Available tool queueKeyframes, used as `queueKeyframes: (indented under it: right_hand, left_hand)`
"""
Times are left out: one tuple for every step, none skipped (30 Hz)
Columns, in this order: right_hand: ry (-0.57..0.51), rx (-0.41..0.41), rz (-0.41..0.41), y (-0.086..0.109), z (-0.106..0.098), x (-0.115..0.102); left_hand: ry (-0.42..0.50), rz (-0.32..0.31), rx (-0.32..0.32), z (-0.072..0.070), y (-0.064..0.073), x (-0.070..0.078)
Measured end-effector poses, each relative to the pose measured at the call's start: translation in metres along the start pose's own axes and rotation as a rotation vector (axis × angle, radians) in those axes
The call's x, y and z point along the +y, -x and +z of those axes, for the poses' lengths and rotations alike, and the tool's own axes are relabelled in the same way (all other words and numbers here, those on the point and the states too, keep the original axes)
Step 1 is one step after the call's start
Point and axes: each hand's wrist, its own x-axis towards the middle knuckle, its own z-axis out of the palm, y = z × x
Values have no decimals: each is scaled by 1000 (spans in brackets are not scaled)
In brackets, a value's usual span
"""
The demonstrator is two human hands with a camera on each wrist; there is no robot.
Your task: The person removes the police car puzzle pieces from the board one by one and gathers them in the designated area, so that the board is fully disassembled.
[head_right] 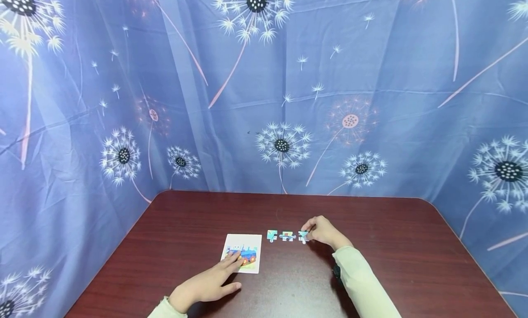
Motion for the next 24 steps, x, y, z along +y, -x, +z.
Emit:
queueKeyframes:
  right_hand:
    - [-1, 0, -5, 0, 0, 0]
    - [-3, 1, -9, 0, 0, 0]
    - [-1, 3, -12, 0, 0, -1]
    - [1, 5, -15, 0, 0, -1]
    - [1, 3, -17, 0, -1, -2]
    - [2, 4, -19, 1, -1, -2]
    - [4, 4, -23, 1, -1, -2]
    - [5, 8, -22, 1, -1, -3]
    - [5, 13, -21, 1, -1, -4]
    - [5, 19, -25, 1, -1, -5]
    - [6, 26, -29, 0, -2, -5]
    - [11, 37, -35, -1, -2, -6]
    - [15, 48, -36, -1, -2, -8]
    - [23, 60, -36, -2, -1, -10]
    - [31, 69, -40, -4, -1, -12]
    - [43, 75, -49, -5, 0, -14]
    - [45, 79, -43, -6, 2, -16]
    - [53, 79, -52, -7, 3, -19]
    - [53, 78, -50, -9, 5, -22]
    - [54, 76, -55, -11, 7, -24]
    - [49, 72, -61, -13, 10, -27]
    - [47, 67, -72, -15, 12, -30]
    - [38, 64, -78, -17, 15, -33]
    - [33, 62, -91, -19, 17, -36]
  left_hand:
    - [-5, -3, 1, 0, 0, 0]
    - [-8, -6, 2, 0, 0, 1]
    - [-15, -10, 4, 0, 0, 1]
    - [-25, -11, 6, 0, 0, 1]
    - [-33, -13, 8, 1, 0, 1]
    - [-37, -13, 9, 1, 0, 0]
    - [-43, -14, 10, 1, 0, 0]
    - [-52, -14, 13, 2, -1, 0]
    - [-63, -14, 16, 3, -1, -1]
    - [-72, -12, 20, 4, -1, -1]
    - [-79, -9, 25, 4, -1, -2]
    - [-86, -7, 29, 5, -2, -2]
    - [-95, -6, 34, 5, -2, -2]
    - [-104, -4, 38, 5, -2, -2]
    - [-112, -2, 42, 5, -2, -2]
    - [-117, 0, 46, 5, -2, -1]
    - [-121, 0, 48, 4, -1, -1]
    - [-124, 0, 47, 4, -1, 0]
    - [-128, 0, 46, 4, -1, 0]
    - [-130, -3, 42, 4, -1, 1]
    - [-132, -4, 37, 4, -1, 1]
    - [-130, -4, 30, 4, -1, 2]
    - [-130, -1, 24, 5, -1, 2]
    - [-125, 1, 17, 5, -1, 3]
